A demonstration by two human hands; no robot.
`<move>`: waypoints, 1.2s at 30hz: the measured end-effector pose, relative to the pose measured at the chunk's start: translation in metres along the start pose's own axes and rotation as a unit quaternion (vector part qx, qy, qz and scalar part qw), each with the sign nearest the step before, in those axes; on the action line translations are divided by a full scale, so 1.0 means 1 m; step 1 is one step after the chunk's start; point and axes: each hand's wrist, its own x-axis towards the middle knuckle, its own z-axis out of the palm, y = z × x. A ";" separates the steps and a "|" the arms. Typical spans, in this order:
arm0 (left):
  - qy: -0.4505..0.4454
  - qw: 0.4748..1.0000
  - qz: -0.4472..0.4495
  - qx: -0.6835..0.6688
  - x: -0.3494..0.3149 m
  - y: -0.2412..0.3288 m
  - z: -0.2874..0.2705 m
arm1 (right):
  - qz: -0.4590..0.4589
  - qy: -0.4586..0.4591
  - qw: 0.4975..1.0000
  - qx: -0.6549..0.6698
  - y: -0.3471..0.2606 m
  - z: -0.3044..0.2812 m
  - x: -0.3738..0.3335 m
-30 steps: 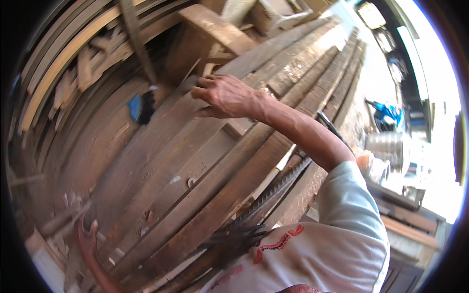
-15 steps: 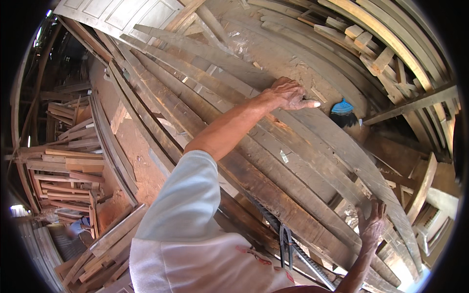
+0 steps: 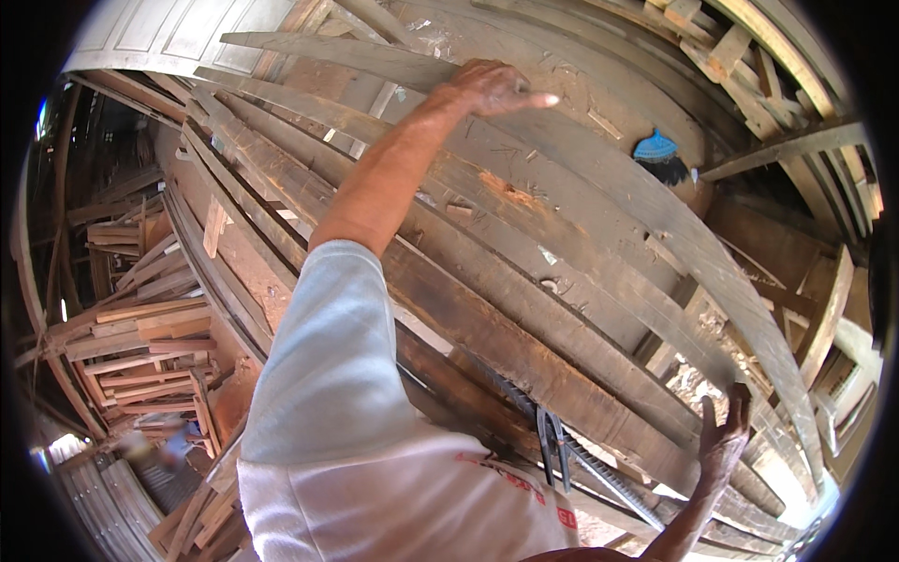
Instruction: The person uses a claw hammer to pry apart and break down a wooden structure, likely a pallet or frame, in a cluttered workshop. They repeatedly strike and lever the wood to separate pieces, then move the broken components aside.
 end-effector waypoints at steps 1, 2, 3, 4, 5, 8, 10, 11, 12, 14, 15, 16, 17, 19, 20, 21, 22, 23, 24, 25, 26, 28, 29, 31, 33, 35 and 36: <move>0.003 1.000 -0.004 0.000 -0.005 -0.004 -0.002 | 0.016 -0.013 1.000 0.015 0.002 -0.003 -0.003; -0.017 0.999 -0.025 0.018 -0.004 -0.007 -0.001 | 0.009 -0.020 1.000 -0.011 0.001 -0.007 -0.009; 0.022 0.999 -0.019 0.018 -0.008 -0.004 -0.001 | 0.016 -0.047 0.999 0.016 0.000 -0.010 -0.013; 0.061 0.998 -0.015 0.017 -0.014 -0.001 0.002 | 0.000 -0.053 0.998 0.028 -0.004 -0.008 -0.020; 0.100 0.995 -0.011 0.017 -0.023 0.000 0.005 | -0.018 -0.059 0.997 0.039 -0.010 -0.007 -0.027; 0.232 0.969 0.056 0.056 -0.058 0.011 0.016 | -0.040 -0.070 0.995 0.059 -0.024 -0.006 -0.053; 0.056 0.993 0.071 -0.079 -0.113 0.068 -0.019 | -0.040 -0.091 0.994 0.038 -0.038 -0.018 -0.069; -0.002 0.994 0.075 -0.081 -0.148 0.077 -0.019 | -0.060 -0.115 0.991 0.026 -0.037 -0.024 -0.078; -0.058 0.991 0.084 -0.086 -0.177 0.083 -0.018 | -0.076 -0.136 0.988 0.011 -0.036 -0.028 -0.086; -0.171 0.978 0.090 -0.078 -0.230 0.089 -0.017 | -0.072 -0.141 0.987 -0.014 -0.037 -0.028 -0.099; -0.169 0.977 0.103 -0.078 -0.247 0.082 -0.012 | -0.068 -0.143 0.987 -0.027 -0.038 -0.026 -0.107; -0.167 0.976 0.115 -0.078 -0.264 0.072 -0.004 | -0.058 -0.135 0.989 -0.028 -0.036 -0.024 -0.106; -0.167 0.975 0.128 -0.076 -0.278 0.061 0.001 | -0.035 -0.149 0.988 -0.028 -0.036 -0.024 -0.104; -0.155 0.975 0.134 -0.081 -0.285 0.044 0.015 | 0.017 -0.177 0.983 -0.037 -0.039 -0.030 -0.095; -0.151 0.975 0.140 -0.081 -0.287 0.035 0.017 | 0.016 -0.213 0.977 -0.029 -0.033 -0.030 -0.092; -0.146 0.977 0.147 -0.043 -0.283 0.037 0.017 | -0.013 -0.162 0.984 -0.072 -0.018 -0.018 -0.104; -0.141 0.977 0.158 -0.002 -0.282 0.039 0.014 | -0.039 -0.113 0.986 -0.114 -0.005 -0.005 -0.119; -0.140 0.971 0.192 0.037 -0.273 0.048 0.016 | -0.015 -0.144 0.988 -0.060 -0.003 -0.006 -0.119; -0.192 0.964 0.180 0.035 -0.260 0.068 0.008 | 0.009 -0.108 0.989 -0.100 0.003 -0.001 -0.128; -0.168 0.972 0.163 0.017 -0.272 0.068 0.008 | 0.030 -0.156 0.984 -0.077 0.011 0.004 -0.135; -0.155 0.979 0.131 -0.026 -0.279 0.068 0.008 | 0.052 -0.214 0.970 -0.105 0.008 0.000 -0.126; -0.146 0.985 0.074 -0.051 -0.299 0.053 0.022 | -0.025 -0.193 0.976 -0.098 0.009 -0.016 -0.107; -0.134 0.988 0.068 -0.020 -0.306 0.044 0.025 | -0.052 -0.151 0.985 -0.071 0.016 -0.011 -0.104; -0.148 0.986 0.068 0.021 -0.300 0.060 0.027 | -0.085 -0.099 0.991 -0.040 0.013 -0.016 -0.103; -0.156 0.983 0.093 0.022 -0.296 0.059 0.031 | -0.090 -0.070 0.992 -0.055 0.014 -0.017 -0.113; -0.159 0.981 0.103 0.041 -0.290 0.052 0.032 | -0.085 -0.100 0.991 -0.035 0.015 -0.021 -0.111; -0.201 0.977 0.065 0.031 -0.289 0.071 0.018 | -0.094 -0.077 0.992 -0.025 0.013 -0.022 -0.111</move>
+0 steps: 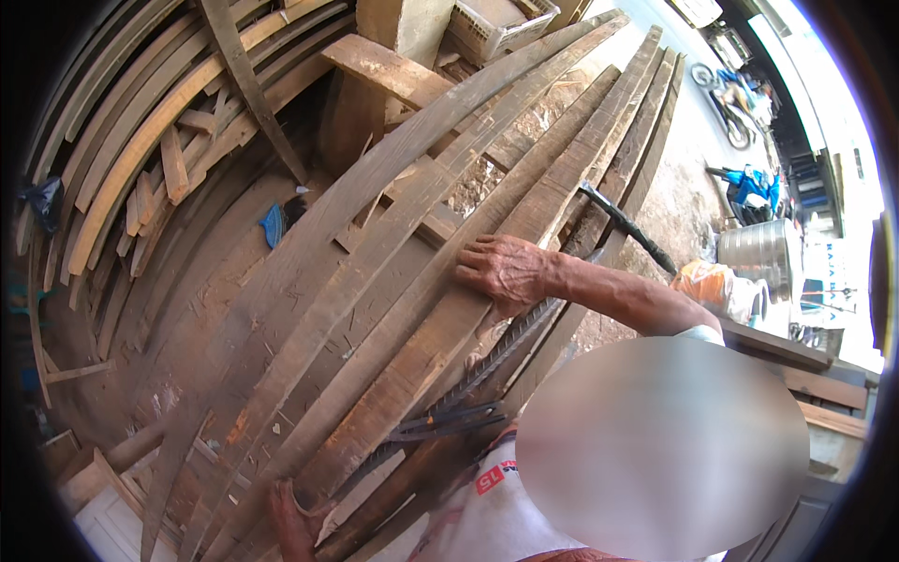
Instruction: The person uses a claw hammer to pry apart and break down a wooden structure, likely a pallet or frame, in a cluttered workshop. They repeatedly strike and lever the wood to separate pieces, then move the broken components aside.
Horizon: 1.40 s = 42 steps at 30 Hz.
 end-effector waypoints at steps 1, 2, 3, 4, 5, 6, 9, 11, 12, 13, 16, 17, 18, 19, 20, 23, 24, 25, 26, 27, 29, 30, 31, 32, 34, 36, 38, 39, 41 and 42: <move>0.028 0.999 0.034 -0.003 -0.003 -0.004 -0.001 | 0.001 -0.005 1.000 0.007 -0.002 0.001 0.000; 0.057 0.996 0.069 -0.008 -0.009 -0.014 0.003 | 0.001 -0.011 1.000 0.013 -0.002 0.001 -0.001; 0.082 0.991 0.101 -0.015 -0.014 -0.025 0.007 | -0.001 -0.021 1.000 0.020 -0.003 0.002 -0.001; 0.092 0.990 0.107 -0.009 -0.018 -0.034 0.009 | -0.025 0.023 0.999 0.009 -0.004 0.004 0.000; 0.101 0.988 0.113 -0.003 -0.019 -0.044 0.010 | -0.028 0.041 0.999 0.014 -0.005 0.001 0.000; 0.111 0.987 0.117 0.002 -0.021 -0.050 0.012 | -0.033 0.057 0.998 0.019 -0.007 -0.006 0.002; 0.193 0.968 0.122 0.108 -0.028 -0.033 -0.017 | -0.041 0.092 0.995 0.016 -0.010 -0.033 0.012; 0.143 0.978 0.053 0.142 -0.020 -0.054 -0.040 | -0.045 0.112 0.993 -0.004 -0.005 -0.049 0.022; 0.123 0.980 0.009 0.158 -0.021 -0.058 -0.052 | -0.057 0.126 0.990 -0.021 0.000 -0.057 0.037; 0.158 0.979 -0.001 0.126 -0.023 -0.059 -0.059 | -0.068 0.141 0.987 -0.037 0.007 -0.062 0.053; 0.257 0.964 0.029 0.060 0.024 -0.034 -0.091 | -0.066 0.204 0.973 -0.087 0.028 -0.070 0.085; 0.290 0.954 0.051 0.059 0.042 -0.030 -0.099 | -0.060 0.217 0.969 -0.105 0.034 -0.073 0.096; 0.327 0.941 0.064 0.056 0.052 -0.026 -0.105 | -0.047 0.228 0.967 -0.103 0.041 -0.076 0.110; 0.341 0.934 0.081 0.073 0.067 -0.024 -0.112 | -0.032 0.240 0.965 -0.100 0.049 -0.072 0.126; 0.353 0.926 0.100 0.086 0.085 -0.023 -0.118 | -0.015 0.249 0.963 -0.099 0.056 -0.069 0.136; 0.372 0.911 0.139 0.113 0.139 -0.049 -0.120 | 0.011 0.242 0.966 -0.085 0.077 -0.051 0.170; 0.349 0.924 0.134 0.076 0.154 -0.047 -0.118 | 0.035 0.212 0.973 -0.085 0.077 -0.049 0.178; 0.317 0.938 0.133 0.040 0.173 -0.040 -0.117 | 0.065 0.180 0.976 -0.106 0.086 -0.041 0.178; 0.320 0.937 0.136 0.041 0.186 -0.038 -0.109 | 0.068 0.136 0.981 -0.121 0.087 -0.038 0.185; 0.324 0.934 0.141 0.052 0.197 -0.033 -0.106 | 0.091 0.145 0.978 -0.122 0.092 -0.024 0.187; 0.348 0.924 0.133 0.089 0.206 -0.042 -0.097 | 0.066 0.151 0.986 -0.032 0.086 -0.030 0.191; 0.370 0.910 0.153 0.109 0.214 -0.046 -0.091 | 0.056 0.171 0.982 -0.052 0.093 -0.023 0.188; 0.389 0.896 0.167 0.132 0.215 -0.055 -0.087 | 0.069 0.164 0.983 -0.045 0.084 -0.027 0.193; 0.357 0.915 0.146 0.118 0.216 -0.056 -0.091 | 0.058 0.160 0.984 -0.045 0.086 -0.029 0.192; 0.288 0.948 0.102 0.084 0.218 -0.053 -0.099 | 0.073 0.138 0.987 -0.038 0.088 -0.025 0.189; 0.273 0.951 0.123 0.072 0.218 -0.051 -0.109 | 0.106 0.117 0.987 -0.035 0.084 -0.028 0.195; 0.269 0.953 0.134 0.044 0.212 -0.057 -0.111 | 0.048 0.156 0.985 -0.057 0.079 -0.025 0.199; 0.269 0.955 0.111 0.057 0.208 -0.052 -0.112 | 0.041 0.156 0.985 -0.062 0.080 -0.024 0.199; 0.285 0.950 0.094 0.087 0.209 -0.060 -0.110 | 0.021 0.144 0.986 -0.083 0.081 -0.029 0.200; 0.298 0.943 0.105 0.103 0.218 -0.069 -0.106 | -0.001 0.148 0.982 -0.120 0.087 -0.029 0.196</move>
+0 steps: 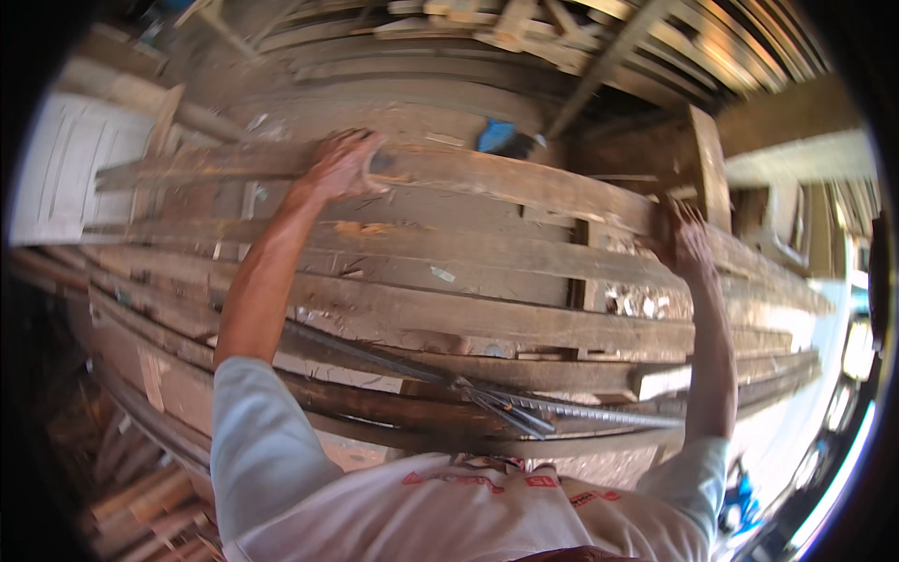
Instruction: The person uses a claw hammer to pry apart and break down a wooden structure, likely a pallet or frame, in a cluttered workshop. They repeatedly strike and lever the wood to separate pieces, then move the broken components aside.
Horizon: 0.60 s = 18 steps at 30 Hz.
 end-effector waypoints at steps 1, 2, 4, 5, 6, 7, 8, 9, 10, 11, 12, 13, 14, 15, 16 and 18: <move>-0.044 0.999 -0.004 -0.023 0.011 0.009 -0.012 | 0.025 -0.033 0.999 0.001 0.004 0.000 -0.002; -0.089 0.995 -0.009 -0.049 0.014 0.017 -0.024 | 0.003 -0.020 1.000 0.013 -0.001 -0.005 0.001; -0.078 0.996 -0.014 -0.039 0.015 0.012 -0.018 | -0.002 -0.024 1.000 0.011 0.001 -0.005 0.004; -0.075 0.997 -0.010 -0.033 0.011 0.009 -0.014 | 0.002 -0.027 1.000 0.010 0.002 -0.004 0.005; -0.048 0.998 -0.006 -0.030 0.009 0.008 -0.009 | -0.009 -0.008 1.000 0.003 0.004 -0.002 0.006; -0.024 0.999 0.005 -0.026 0.006 0.006 -0.003 | -0.018 0.004 1.000 0.012 0.002 -0.004 0.009; -0.001 1.000 0.019 -0.021 0.004 0.002 0.000 | -0.024 0.016 0.999 0.022 -0.001 -0.003 0.017; 0.006 0.999 -0.009 -0.040 0.005 0.005 0.003 | -0.012 0.019 1.000 0.020 -0.004 -0.007 0.012; 0.008 0.997 -0.031 -0.063 0.001 0.009 0.005 | 0.026 0.000 1.000 0.017 -0.007 -0.004 0.006; 0.005 0.997 -0.015 -0.082 0.003 0.010 0.004 | 0.067 -0.014 0.998 0.009 -0.006 -0.003 0.005; 0.011 0.995 0.004 -0.098 0.007 0.006 -0.001 | 0.092 -0.038 0.995 -0.010 0.004 0.006 0.001; 0.020 0.997 0.001 -0.073 0.003 -0.005 0.009 | 0.102 -0.056 0.993 0.007 -0.003 0.002 0.005; -0.007 0.997 0.000 -0.072 0.011 -0.002 0.003 | 0.113 -0.066 0.991 -0.014 0.004 0.010 -0.002; 0.009 0.996 0.019 -0.092 0.004 -0.010 0.003 | 0.115 -0.107 0.987 0.020 -0.005 0.001 0.010; -0.018 0.986 0.004 -0.163 0.010 -0.002 -0.010 | 0.132 -0.106 0.985 0.032 0.003 0.007 0.009; -0.034 0.992 -0.022 -0.117 0.015 0.015 -0.014 | 0.100 -0.060 0.993 0.013 0.008 0.016 0.004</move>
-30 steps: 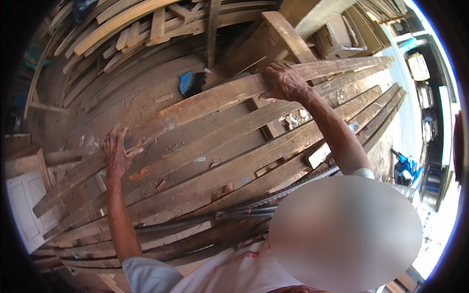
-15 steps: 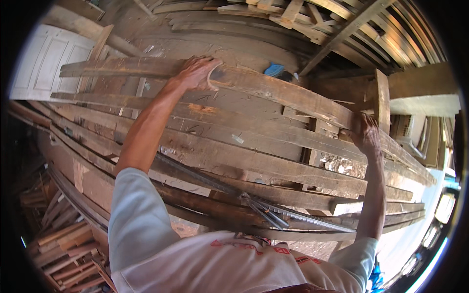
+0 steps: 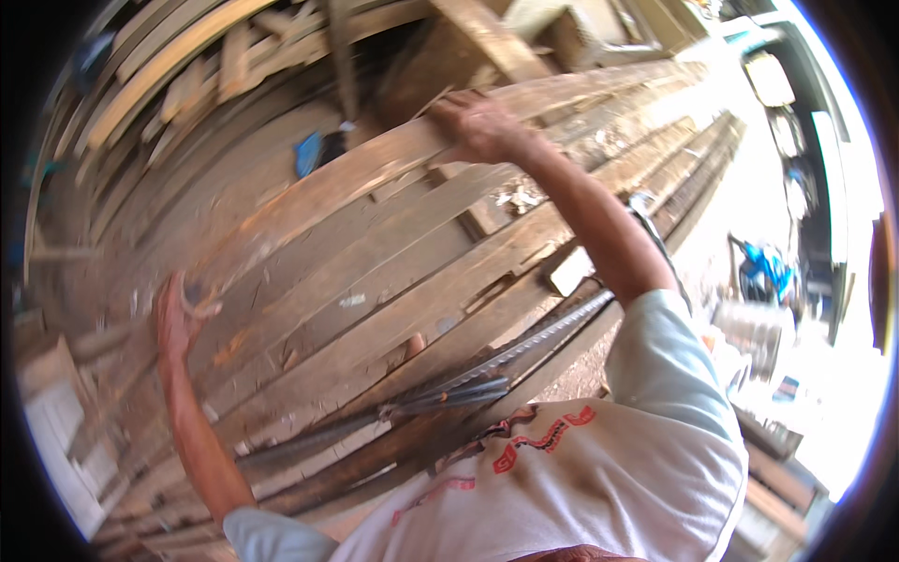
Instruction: The person uses a claw hammer to pry apart and break down a wooden structure, likely a pallet or frame, in a cluttered workshop. They repeatedly strike and lever the wood to separate pieces, then move the broken components aside.
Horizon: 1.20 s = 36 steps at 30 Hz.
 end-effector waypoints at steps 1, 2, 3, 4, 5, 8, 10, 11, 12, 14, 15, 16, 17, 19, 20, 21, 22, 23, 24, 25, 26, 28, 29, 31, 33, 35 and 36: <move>0.012 1.000 -0.002 0.028 0.000 0.000 0.003 | -0.003 0.033 0.999 -0.012 0.002 0.008 -0.004; 0.025 0.998 0.009 0.050 -0.003 -0.006 0.004 | 0.002 0.029 1.000 0.000 0.001 0.008 -0.004; 0.039 0.997 0.019 0.071 -0.004 -0.010 0.008 | 0.007 0.026 1.000 0.010 -0.002 0.006 -0.008; 0.033 0.997 0.008 0.075 -0.004 -0.008 0.008 | 0.002 0.040 0.999 0.015 -0.005 0.005 -0.011; 0.028 0.997 -0.004 0.078 -0.003 -0.004 0.009 | -0.013 0.099 0.995 0.008 -0.008 0.005 -0.016; 0.087 0.989 0.051 0.109 -0.013 0.049 -0.005 | -0.057 0.188 0.981 0.003 -0.037 0.005 -0.045; 0.154 0.980 0.075 0.097 -0.027 0.058 -0.003 | -0.110 0.143 0.983 0.044 -0.065 0.007 -0.060; 0.180 0.978 0.071 0.071 -0.037 0.044 0.011 | -0.141 0.117 0.980 0.078 -0.074 0.011 -0.065; 0.206 0.975 0.063 0.046 -0.048 0.033 0.020 | -0.140 0.090 0.983 0.081 -0.078 0.013 -0.066; 0.093 0.993 0.072 0.018 -0.069 0.030 0.020 | -0.142 0.033 0.985 0.091 -0.086 0.019 -0.061; 0.041 0.997 0.062 0.005 -0.092 0.025 0.017 | -0.129 0.039 0.988 0.079 -0.085 0.023 -0.056; 0.016 1.000 0.000 0.020 -0.117 0.030 0.009 | -0.146 0.051 0.985 0.083 -0.094 0.025 -0.042; -0.011 0.997 -0.066 0.027 -0.120 0.037 0.011 | -0.104 0.014 0.989 0.102 -0.090 0.017 -0.051; -0.027 0.999 -0.045 0.006 -0.118 0.032 -0.004 | -0.044 -0.042 0.994 0.088 -0.092 0.017 -0.061; -0.058 0.997 -0.051 -0.020 -0.119 0.015 -0.012 | -0.074 -0.042 0.988 0.128 -0.094 0.017 -0.060; -0.075 0.995 -0.049 0.032 -0.127 -0.015 -0.006 | -0.079 -0.056 0.985 0.145 -0.099 0.021 -0.060; -0.093 0.988 -0.103 0.072 -0.126 -0.014 -0.005 | -0.083 -0.027 0.986 0.143 -0.104 0.027 -0.062; -0.132 0.980 -0.120 0.084 -0.124 -0.021 -0.005 | -0.102 0.009 0.986 0.132 -0.100 0.039 -0.063; -0.142 0.980 -0.135 0.026 -0.128 -0.022 -0.006 | -0.105 -0.014 0.986 0.131 -0.105 0.037 -0.062; -0.133 0.981 -0.137 0.007 -0.146 -0.037 0.009 | -0.120 -0.018 0.983 0.138 -0.114 0.034 -0.060; -0.123 0.985 -0.120 -0.013 -0.155 -0.051 0.028 | -0.118 -0.018 0.984 0.135 -0.119 0.030 -0.061; -0.139 0.985 -0.102 0.029 -0.154 -0.040 0.025 | -0.117 -0.040 0.986 0.112 -0.116 0.028 -0.062; -0.151 0.983 -0.090 0.054 -0.152 -0.032 0.021 | -0.111 -0.051 0.987 0.103 -0.114 0.028 -0.063; -0.142 0.984 -0.097 0.052 -0.155 -0.019 0.020 | -0.109 -0.046 0.987 0.106 -0.107 0.029 -0.064; -0.123 0.987 -0.089 0.059 -0.151 -0.014 0.026 | -0.096 -0.062 0.988 0.101 -0.097 0.031 -0.064; -0.094 0.991 -0.064 0.072 -0.143 -0.016 0.043 | -0.070 -0.065 0.991 0.096 -0.084 0.033 -0.066; -0.086 0.992 -0.064 0.070 -0.138 -0.013 0.047 | -0.064 -0.055 0.992 0.095 -0.079 0.032 -0.069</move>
